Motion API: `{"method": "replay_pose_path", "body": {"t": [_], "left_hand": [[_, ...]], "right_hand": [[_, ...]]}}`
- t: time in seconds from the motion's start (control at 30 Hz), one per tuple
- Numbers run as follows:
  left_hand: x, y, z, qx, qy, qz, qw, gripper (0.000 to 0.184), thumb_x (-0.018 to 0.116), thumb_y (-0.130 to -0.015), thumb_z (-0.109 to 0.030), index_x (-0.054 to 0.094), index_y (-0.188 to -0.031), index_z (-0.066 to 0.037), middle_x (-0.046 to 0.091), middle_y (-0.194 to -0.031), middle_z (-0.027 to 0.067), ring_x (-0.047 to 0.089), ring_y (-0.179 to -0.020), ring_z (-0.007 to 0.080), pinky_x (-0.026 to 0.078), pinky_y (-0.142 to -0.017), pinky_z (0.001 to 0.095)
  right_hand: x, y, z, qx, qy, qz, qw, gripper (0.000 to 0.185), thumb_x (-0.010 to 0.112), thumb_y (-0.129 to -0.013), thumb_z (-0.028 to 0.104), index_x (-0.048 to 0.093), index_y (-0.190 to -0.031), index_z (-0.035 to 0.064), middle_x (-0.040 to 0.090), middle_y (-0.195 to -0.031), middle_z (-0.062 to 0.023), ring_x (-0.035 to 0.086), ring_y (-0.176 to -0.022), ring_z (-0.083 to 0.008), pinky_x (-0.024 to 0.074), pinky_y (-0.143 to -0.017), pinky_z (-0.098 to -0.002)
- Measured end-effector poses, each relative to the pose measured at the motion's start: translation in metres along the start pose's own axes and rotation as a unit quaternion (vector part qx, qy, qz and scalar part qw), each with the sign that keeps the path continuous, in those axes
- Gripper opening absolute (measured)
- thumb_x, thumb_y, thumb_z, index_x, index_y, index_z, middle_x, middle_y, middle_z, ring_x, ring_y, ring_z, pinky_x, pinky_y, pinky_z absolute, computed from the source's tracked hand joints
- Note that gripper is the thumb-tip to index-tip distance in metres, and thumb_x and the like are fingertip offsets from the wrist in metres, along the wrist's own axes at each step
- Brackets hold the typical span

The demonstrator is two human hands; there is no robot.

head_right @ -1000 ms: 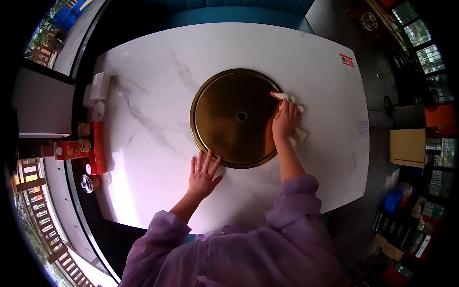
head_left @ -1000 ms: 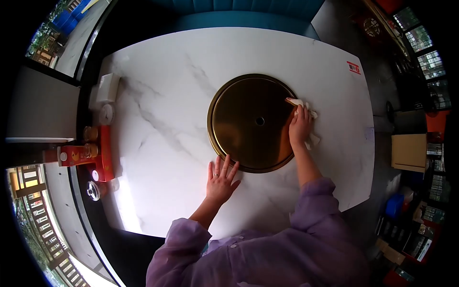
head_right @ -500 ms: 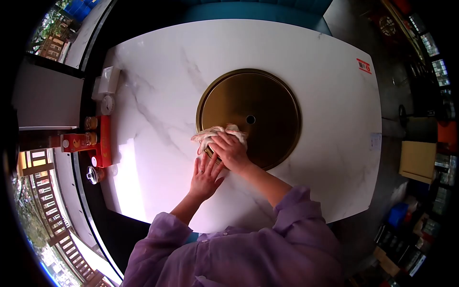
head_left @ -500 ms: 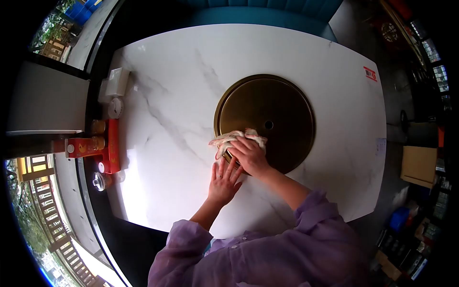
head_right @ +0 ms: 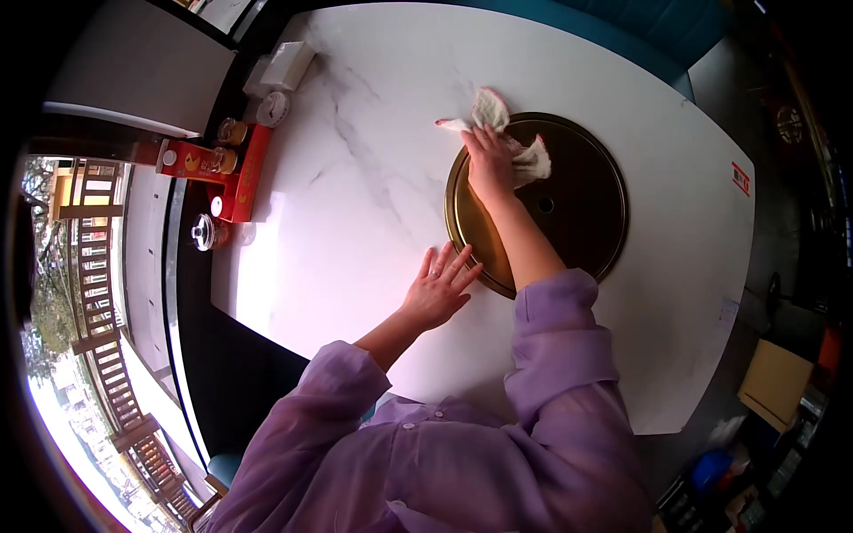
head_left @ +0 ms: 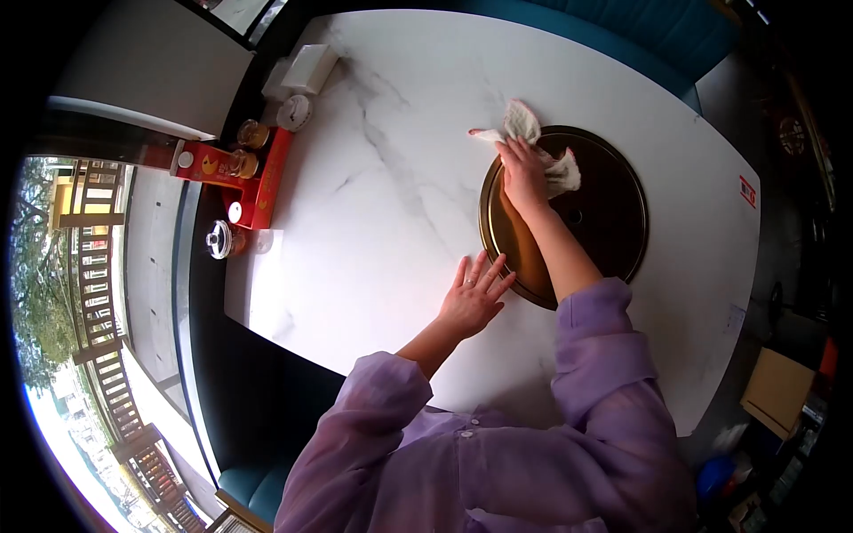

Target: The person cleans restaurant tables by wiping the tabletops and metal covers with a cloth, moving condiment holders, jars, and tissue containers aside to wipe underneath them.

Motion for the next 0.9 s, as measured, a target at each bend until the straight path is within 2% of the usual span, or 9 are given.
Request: {"method": "replay_pose_path", "body": {"t": [0.07, 0.2, 0.33, 0.4, 0.47, 0.6, 0.7, 0.8, 0.9], "left_hand": [[-0.008, 0.02, -0.015, 0.028, 0.043, -0.033, 0.998, 0.054, 0.048, -0.091, -0.034, 0.034, -0.139, -0.014, 0.02, -0.15, 0.0095, 0.017, -0.139, 0.0294, 0.011, -0.113, 0.0507], [-0.016, 0.111, -0.039, 0.062, 0.251, -0.088, 0.962, 0.028, 0.062, -0.083, -0.015, 0.059, -0.109, -0.008, 0.06, -0.113, 0.0099, 0.058, -0.104, 0.0257, 0.042, -0.096, 0.0416], [-0.029, 0.192, -0.023, -0.074, 0.294, -0.142, 0.942, 0.012, 0.064, -0.078, -0.007, 0.064, -0.091, -0.007, 0.066, -0.087, 0.0084, 0.064, -0.077, 0.0253, 0.05, -0.069, 0.0352], [-0.035, 0.218, -0.011, -0.146, 0.267, -0.17, 0.937, 0.01, 0.062, -0.078, -0.005, 0.064, -0.088, -0.006, 0.066, -0.083, 0.0095, 0.063, -0.074, 0.0261, 0.049, -0.066, 0.0347], [-0.027, 0.232, 0.002, -0.194, 0.279, -0.191, 0.921, 0.007, 0.063, -0.078, -0.005, 0.064, -0.084, -0.005, 0.064, -0.077, 0.0089, 0.061, -0.068, 0.0258, 0.048, -0.063, 0.0336], [-0.012, 0.241, 0.013, -0.232, 0.328, -0.191, 0.896, 0.005, 0.061, -0.081, -0.005, 0.064, -0.084, -0.004, 0.065, -0.078, 0.0092, 0.063, -0.068, 0.0228, 0.049, -0.062, 0.0316], [0.001, 0.238, 0.019, -0.23, 0.364, -0.174, 0.886, 0.006, 0.06, -0.084, -0.006, 0.064, -0.086, -0.002, 0.066, -0.079, 0.01, 0.065, -0.069, 0.0216, 0.05, -0.062, 0.0287], [0.024, 0.224, 0.022, -0.198, 0.384, -0.13, 0.892, 0.008, 0.059, -0.085, -0.007, 0.065, -0.086, -0.002, 0.067, -0.08, 0.0097, 0.064, -0.067, 0.0188, 0.05, -0.061, 0.0277], [0.028, 0.196, 0.01, -0.12, 0.383, -0.091, 0.911, 0.011, 0.059, -0.086, -0.011, 0.064, -0.084, -0.002, 0.066, -0.078, 0.0098, 0.063, -0.064, 0.0197, 0.049, -0.059, 0.0281]], "right_hand": [[0.035, 0.005, 0.061, -0.056, -0.075, 0.077, 0.993, 0.037, 0.052, -0.081, 0.004, 0.056, -0.117, 0.007, 0.055, -0.123, -0.0123, 0.045, -0.121, -0.0294, 0.0356, -0.1, -0.0423], [0.051, 0.069, 0.191, -0.152, -0.178, 0.15, 0.96, 0.036, 0.051, -0.081, 0.003, 0.057, -0.117, 0.0063, 0.053, -0.124, -0.0101, 0.045, -0.122, -0.0279, 0.0353, -0.101, -0.0396], [0.008, 0.211, 0.275, -0.284, -0.298, 0.238, 0.88, 0.03, 0.047, -0.086, 0.014, 0.06, -0.112, 0.0061, 0.055, -0.123, -0.0102, 0.045, -0.122, -0.023, 0.0336, -0.104, -0.0375], [-0.017, 0.276, 0.27, -0.166, -0.414, 0.318, 0.837, 0.028, 0.048, -0.085, 0.014, 0.06, -0.11, 0.0077, 0.056, -0.123, -0.0081, 0.046, -0.122, -0.0213, 0.0363, -0.102, -0.0374], [-0.054, 0.313, 0.255, -0.27, -0.328, 0.302, 0.853, 0.027, 0.051, -0.084, 0.014, 0.061, -0.109, 0.0098, 0.056, -0.122, -0.0058, 0.047, -0.121, -0.0203, 0.0396, -0.099, -0.0369], [-0.137, 0.332, 0.16, -0.155, -0.147, 0.3, 0.929, 0.026, 0.054, -0.083, 0.014, 0.062, -0.107, 0.0113, 0.057, -0.12, -0.0046, 0.049, -0.117, -0.0213, 0.041, -0.098, -0.0364], [-0.187, 0.359, 0.07, 0.069, 0.075, 0.19, 0.977, 0.031, 0.054, -0.084, 0.01, 0.059, -0.114, 0.0096, 0.054, -0.122, -0.0086, 0.047, -0.117, -0.0276, 0.0381, -0.098, -0.042], [-0.237, 0.401, -0.009, 0.328, 0.283, 0.027, 0.901, 0.037, 0.052, -0.085, 0.008, 0.052, -0.122, 0.0063, 0.049, -0.125, -0.0136, 0.044, -0.117, -0.0335, 0.0359, -0.097, -0.0475], [-0.222, 0.402, -0.013, 0.391, 0.308, -0.07, 0.865, 0.041, 0.054, -0.083, 0.007, 0.049, -0.123, 0.0043, 0.048, -0.121, -0.0148, 0.044, -0.115, -0.0357, 0.0366, -0.095, -0.0473]]}}
Point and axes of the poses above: each hand's wrist, its own y-axis away from the middle knuckle, its own x-axis out of the palm, z = x × y, the point moved 7 cm from there along -y, towards the middle knuckle
